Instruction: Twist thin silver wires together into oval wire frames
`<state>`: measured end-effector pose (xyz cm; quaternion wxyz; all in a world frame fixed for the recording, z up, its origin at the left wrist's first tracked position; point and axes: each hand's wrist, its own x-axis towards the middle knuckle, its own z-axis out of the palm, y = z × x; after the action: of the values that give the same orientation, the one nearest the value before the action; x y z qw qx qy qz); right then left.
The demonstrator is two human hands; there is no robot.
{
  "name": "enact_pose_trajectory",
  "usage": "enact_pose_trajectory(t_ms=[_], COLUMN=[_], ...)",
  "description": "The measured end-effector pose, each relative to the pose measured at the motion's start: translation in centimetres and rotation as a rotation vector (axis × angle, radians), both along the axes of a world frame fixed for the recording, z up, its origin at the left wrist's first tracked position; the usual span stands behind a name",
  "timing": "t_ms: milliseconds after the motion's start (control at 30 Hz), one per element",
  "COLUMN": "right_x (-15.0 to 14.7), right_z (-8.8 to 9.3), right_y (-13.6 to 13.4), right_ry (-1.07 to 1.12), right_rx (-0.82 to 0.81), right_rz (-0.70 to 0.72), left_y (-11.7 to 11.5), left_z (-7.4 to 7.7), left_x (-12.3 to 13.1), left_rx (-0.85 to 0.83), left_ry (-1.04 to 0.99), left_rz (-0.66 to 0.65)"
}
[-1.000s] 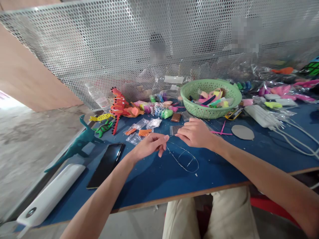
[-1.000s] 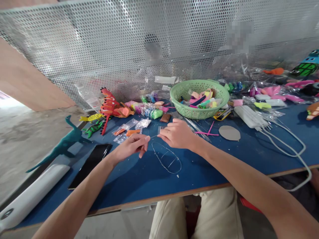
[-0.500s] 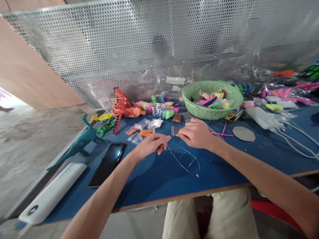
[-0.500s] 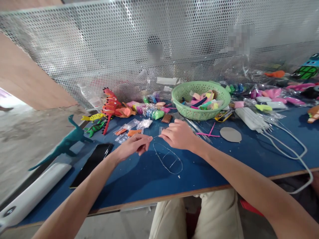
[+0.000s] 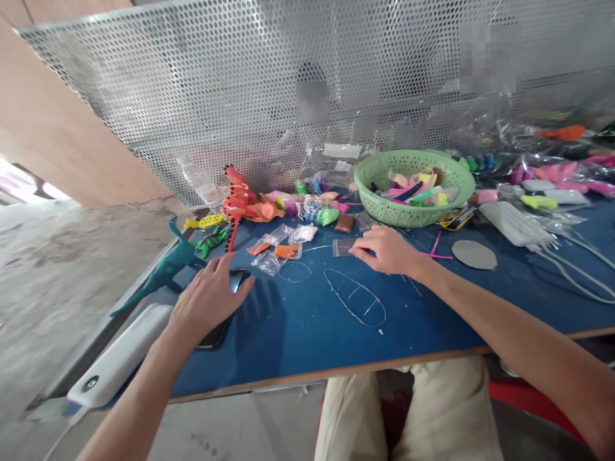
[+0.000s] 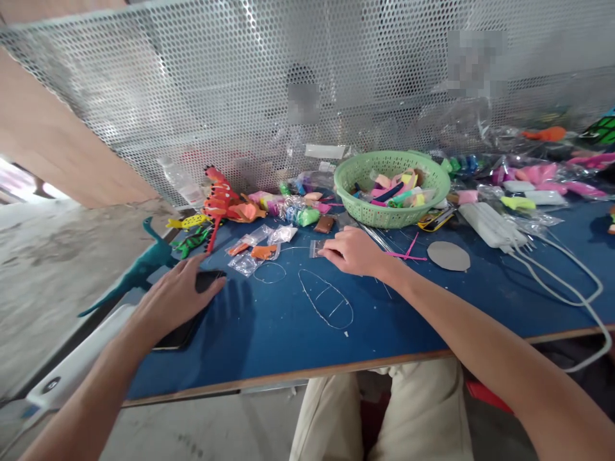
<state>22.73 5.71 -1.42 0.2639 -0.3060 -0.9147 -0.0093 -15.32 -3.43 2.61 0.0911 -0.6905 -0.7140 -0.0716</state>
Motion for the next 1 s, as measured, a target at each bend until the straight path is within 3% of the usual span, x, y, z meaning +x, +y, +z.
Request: enact_pose_trajectory(t_ms=[100, 200, 433, 600, 833, 900, 1000], right_x=[-0.1, -0.3, -0.3, -0.1, 0.0, 0.0, 0.0], right_z=[0.0, -0.2, -0.2, 0.0, 0.1, 0.1, 0.0], right_y=[-0.1, -0.1, -0.2, -0.3, -0.4, -0.3, -0.1], right_ry=[-0.002, -0.005, 0.008, 0.009, 0.048, 0.056, 0.08], right_rx=[-0.024, -0.045, -0.065, -0.067, -0.097, -0.11, -0.112], right_rz=[0.026, 0.047, 0.063, 0.065, 0.097, 0.111, 0.116], left_y=[-2.1, -3.1, -2.7, -2.4, -2.1, -1.8, -0.6], left_z=[-1.9, -2.7, -2.6, -2.7, -1.2, -0.3, 1.0], left_x=[-2.7, -3.3, -1.2, -0.9, 0.0, 1.5, 5.0], left_rx=[-0.12, -0.25, -0.153, -0.097, -0.242, -0.183, -0.05], left_ry=[0.116, 0.105, 0.107, 0.093, 0.087, 0.095, 0.002], left_rz=[0.111, 0.183, 0.297, 0.307, 0.324, 0.272, 0.088])
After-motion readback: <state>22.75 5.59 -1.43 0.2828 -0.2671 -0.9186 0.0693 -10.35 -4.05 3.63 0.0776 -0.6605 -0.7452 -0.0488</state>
